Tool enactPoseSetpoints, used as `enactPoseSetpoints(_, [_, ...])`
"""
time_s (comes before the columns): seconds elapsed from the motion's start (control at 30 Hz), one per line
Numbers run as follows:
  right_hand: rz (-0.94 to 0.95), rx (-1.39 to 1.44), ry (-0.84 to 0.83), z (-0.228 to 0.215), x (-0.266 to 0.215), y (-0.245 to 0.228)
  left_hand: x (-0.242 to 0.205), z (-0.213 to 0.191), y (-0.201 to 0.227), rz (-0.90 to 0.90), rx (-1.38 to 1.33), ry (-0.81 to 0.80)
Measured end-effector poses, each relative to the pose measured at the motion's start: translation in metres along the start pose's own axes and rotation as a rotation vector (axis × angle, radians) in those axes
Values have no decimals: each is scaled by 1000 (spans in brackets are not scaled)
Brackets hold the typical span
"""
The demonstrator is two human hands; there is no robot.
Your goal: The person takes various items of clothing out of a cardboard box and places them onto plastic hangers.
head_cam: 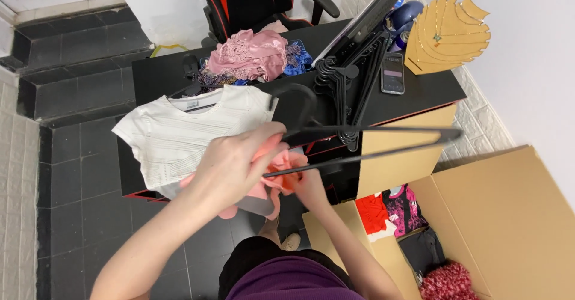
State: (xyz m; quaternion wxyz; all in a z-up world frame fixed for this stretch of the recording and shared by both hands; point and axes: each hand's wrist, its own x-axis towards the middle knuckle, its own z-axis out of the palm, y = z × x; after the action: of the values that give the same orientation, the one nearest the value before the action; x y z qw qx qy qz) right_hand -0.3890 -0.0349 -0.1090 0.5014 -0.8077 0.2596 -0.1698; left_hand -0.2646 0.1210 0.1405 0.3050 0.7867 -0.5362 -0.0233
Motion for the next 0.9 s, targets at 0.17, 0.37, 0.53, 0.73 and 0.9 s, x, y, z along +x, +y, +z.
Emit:
enactPoseSetpoints(0.17, [350, 688, -37, -51, 19, 74, -18, -17, -25, -91, 74, -134])
enactPoseSetpoints(0.37, [444, 1107, -98, -143, 4, 84, -36, -27, -49, -223, 141, -312])
enactPoseSetpoints(0.53, [259, 902, 90, -171, 12, 66, -45, -12, -61, -283, 202, -484])
enactPoseSetpoints(0.73, [-21, 373, 377, -148, 15, -5, -44, 23, -69, -213, 173, -477])
enactPoseSetpoints(0.9, [-304, -183, 522, -112, 1, -42, -43, 31, -70, -153, 35, -309])
